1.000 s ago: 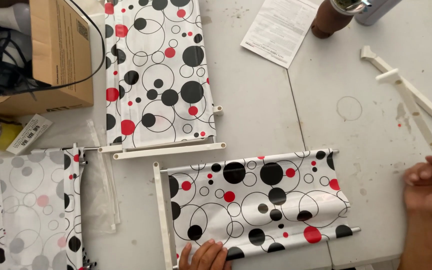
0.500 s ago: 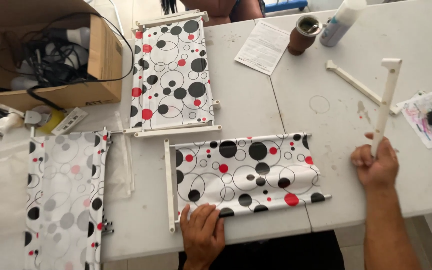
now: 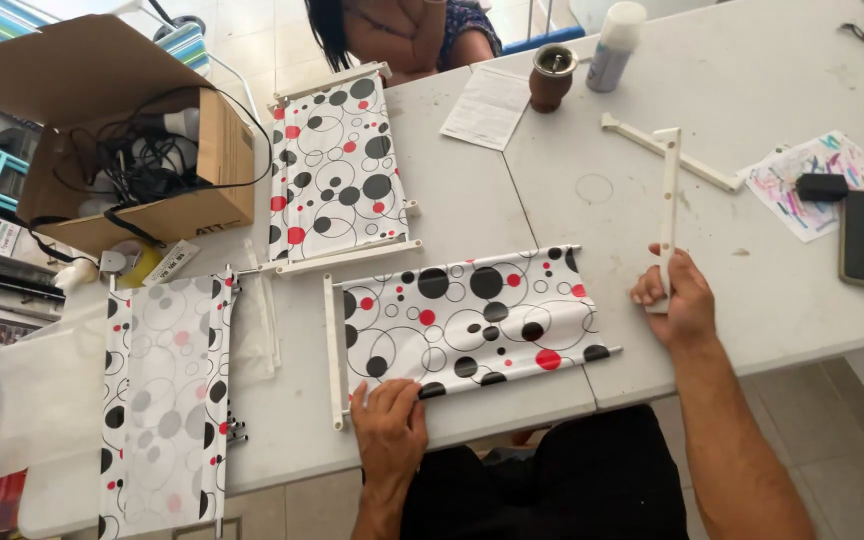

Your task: Assembling a multi-tiered display rack by sliding fabric sleeves onto plastic rods and connecting them to a plastic frame.

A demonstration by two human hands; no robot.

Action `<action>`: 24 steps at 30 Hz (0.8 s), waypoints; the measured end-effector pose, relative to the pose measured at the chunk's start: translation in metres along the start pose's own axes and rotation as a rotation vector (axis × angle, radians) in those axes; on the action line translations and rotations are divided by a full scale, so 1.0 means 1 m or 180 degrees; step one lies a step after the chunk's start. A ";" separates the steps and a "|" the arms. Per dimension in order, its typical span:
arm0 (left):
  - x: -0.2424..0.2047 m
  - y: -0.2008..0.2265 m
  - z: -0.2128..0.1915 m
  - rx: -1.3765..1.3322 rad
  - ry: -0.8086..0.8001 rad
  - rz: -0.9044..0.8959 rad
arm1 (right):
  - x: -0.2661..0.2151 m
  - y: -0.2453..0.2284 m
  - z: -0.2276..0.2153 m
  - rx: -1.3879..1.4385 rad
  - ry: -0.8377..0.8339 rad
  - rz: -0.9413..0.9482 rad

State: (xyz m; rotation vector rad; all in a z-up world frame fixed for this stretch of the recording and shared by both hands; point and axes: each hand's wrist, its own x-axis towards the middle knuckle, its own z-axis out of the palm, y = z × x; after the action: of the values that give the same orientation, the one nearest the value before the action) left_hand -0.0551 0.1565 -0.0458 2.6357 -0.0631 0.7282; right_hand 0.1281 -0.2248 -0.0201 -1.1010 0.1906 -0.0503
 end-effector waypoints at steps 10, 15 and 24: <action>0.018 0.012 -0.032 -0.0338 -0.0190 -0.0488 | -0.009 0.014 -0.020 0.0486 -0.0225 0.0089; 0.050 0.046 -0.028 -0.0991 -0.0129 0.0065 | -0.021 0.012 -0.011 -0.0200 -0.0082 -0.0193; 0.154 0.086 0.060 -0.0849 -0.0858 0.0511 | -0.006 0.041 -0.043 -0.0275 -0.0781 -0.0597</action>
State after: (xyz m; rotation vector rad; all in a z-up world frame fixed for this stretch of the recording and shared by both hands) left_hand 0.0941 0.0640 0.0164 2.4709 -0.4221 0.3775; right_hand 0.1119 -0.2432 -0.0746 -1.1982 -0.1319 -0.0745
